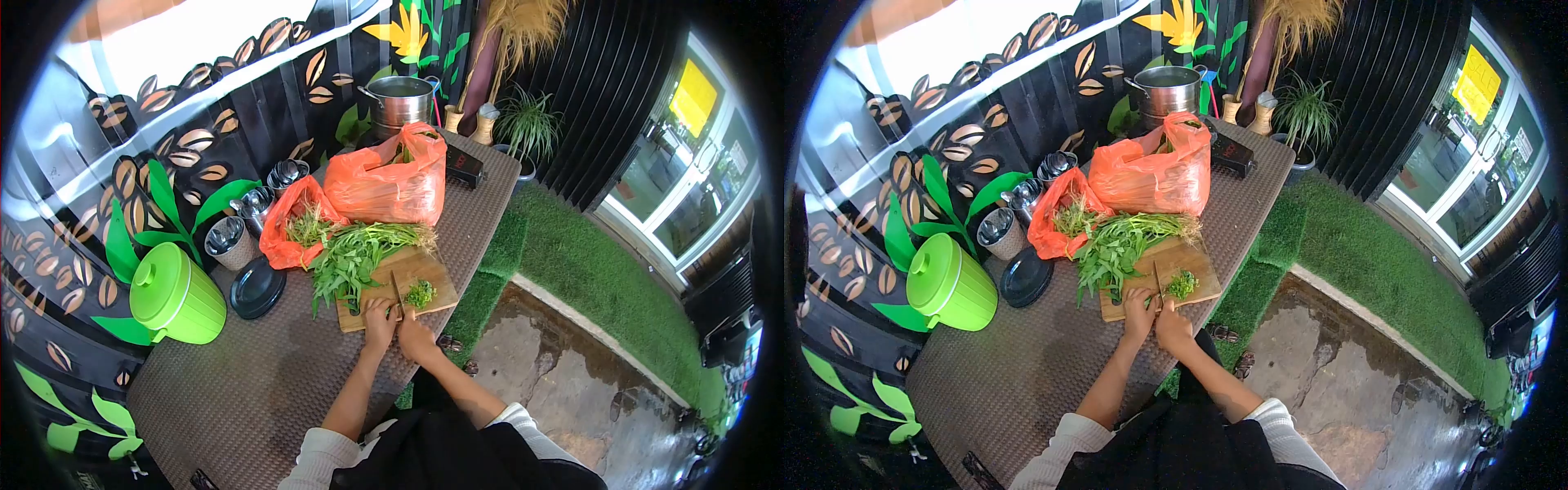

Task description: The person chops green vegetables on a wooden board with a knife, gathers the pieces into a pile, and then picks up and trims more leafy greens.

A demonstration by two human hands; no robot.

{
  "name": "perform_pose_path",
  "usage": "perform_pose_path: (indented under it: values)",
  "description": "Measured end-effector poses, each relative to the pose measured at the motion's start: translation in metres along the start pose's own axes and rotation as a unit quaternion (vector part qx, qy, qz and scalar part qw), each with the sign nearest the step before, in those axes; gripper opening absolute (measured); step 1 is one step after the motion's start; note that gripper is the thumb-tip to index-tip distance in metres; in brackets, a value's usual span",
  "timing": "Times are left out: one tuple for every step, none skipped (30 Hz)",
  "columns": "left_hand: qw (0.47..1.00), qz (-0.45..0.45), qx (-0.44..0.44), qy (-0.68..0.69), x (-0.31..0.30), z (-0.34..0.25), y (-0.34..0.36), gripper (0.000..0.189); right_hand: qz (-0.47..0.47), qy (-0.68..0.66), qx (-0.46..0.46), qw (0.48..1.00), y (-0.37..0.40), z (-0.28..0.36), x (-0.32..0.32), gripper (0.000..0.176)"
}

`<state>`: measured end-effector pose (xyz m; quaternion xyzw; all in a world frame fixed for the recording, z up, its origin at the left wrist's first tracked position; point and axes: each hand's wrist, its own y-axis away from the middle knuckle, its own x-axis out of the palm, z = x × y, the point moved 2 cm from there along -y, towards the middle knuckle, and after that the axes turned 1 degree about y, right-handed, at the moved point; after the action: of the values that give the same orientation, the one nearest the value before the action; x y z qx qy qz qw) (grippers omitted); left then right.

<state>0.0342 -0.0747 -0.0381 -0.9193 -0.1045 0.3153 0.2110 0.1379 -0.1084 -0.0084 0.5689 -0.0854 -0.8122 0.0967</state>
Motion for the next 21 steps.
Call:
perform_pose_path:
  values:
    - [1.0,0.001,-0.01,0.001,0.001,0.001,0.0,0.009,0.0,0.001,0.0,1.0,-0.003,0.001,0.001,0.03]
    - [1.0,0.001,-0.01,0.001,0.001,0.001,0.001,0.009,0.004,-0.028,0.013,1.0,-0.007,0.001,0.002,0.03]
    - [0.999,0.008,-0.043,0.025,-0.001,0.0,0.001,0.01,0.007,-0.058,0.026,0.998,-0.011,0.002,0.001,0.03]
    - [0.996,0.015,-0.077,0.048,-0.003,-0.001,0.001,0.011,0.008,-0.058,0.025,0.998,-0.017,0.0,-0.002,0.03]
    - [0.996,0.017,-0.078,0.047,-0.005,-0.003,0.001,0.011,0.02,-0.039,0.012,0.999,-0.024,-0.003,-0.006,0.032]
    - [0.996,0.017,-0.068,0.049,-0.005,-0.003,0.001,0.012,0.032,-0.02,-0.002,0.999,-0.026,-0.005,-0.008,0.034]
    - [0.997,0.016,-0.057,0.052,-0.005,-0.002,-0.001,0.012,0.031,-0.021,-0.001,0.999,-0.024,-0.005,-0.008,0.034]
    - [0.997,0.016,-0.056,0.052,-0.005,-0.001,-0.002,0.012,0.015,-0.034,-0.006,0.999,-0.019,-0.005,-0.007,0.032]
    - [0.997,0.01,-0.061,0.041,-0.002,0.004,0.0,0.012,-0.001,-0.046,-0.009,0.999,-0.014,-0.005,-0.005,0.031]
    - [0.997,0.005,-0.065,0.031,-0.001,0.006,0.0,0.011,-0.002,-0.045,-0.009,0.999,-0.01,-0.004,0.001,0.031]
    - [0.997,0.004,-0.064,0.032,0.001,0.008,0.0,0.011,-0.009,-0.034,0.013,0.999,-0.006,0.0,0.009,0.032]
    - [0.999,0.0,-0.031,0.012,-0.001,0.005,0.0,0.01,-0.015,-0.023,0.036,0.999,-0.004,0.003,0.011,0.033]
    - [1.0,-0.004,0.001,-0.008,-0.002,0.002,0.001,0.01,-0.014,-0.023,0.036,0.999,-0.006,0.003,0.01,0.033]
    - [1.0,-0.005,0.001,-0.008,-0.004,0.001,0.001,0.01,-0.019,-0.043,0.034,0.998,-0.011,0.003,0.006,0.033]
    - [0.999,-0.008,0.04,-0.029,-0.007,-0.002,0.003,0.01,-0.023,-0.064,0.032,0.997,-0.015,0.004,0.003,0.034]
    - [0.995,-0.01,0.081,-0.05,-0.009,-0.006,0.005,0.01,-0.022,-0.064,0.031,0.997,-0.017,0.003,0.001,0.034]
    - [0.995,-0.01,0.081,-0.051,-0.011,-0.007,0.005,0.01,-0.017,-0.047,0.024,0.998,-0.02,0.002,-0.003,0.032]
    - [0.996,0.001,0.078,-0.04,-0.01,-0.005,0.005,0.011,-0.013,-0.031,0.015,0.999,-0.022,0.001,-0.005,0.031]
    - [0.997,0.01,0.074,-0.029,-0.01,-0.004,0.005,0.012,-0.012,-0.031,0.013,0.999,-0.022,0.0,-0.005,0.031]
    - [0.997,0.009,0.073,-0.031,-0.009,-0.002,0.006,0.012,-0.016,-0.033,0.008,0.999,-0.022,-0.003,-0.006,0.029]
    - [0.999,0.027,0.042,0.002,-0.008,-0.002,0.004,0.015,-0.019,-0.036,0.005,0.999,-0.022,-0.006,-0.007,0.028]
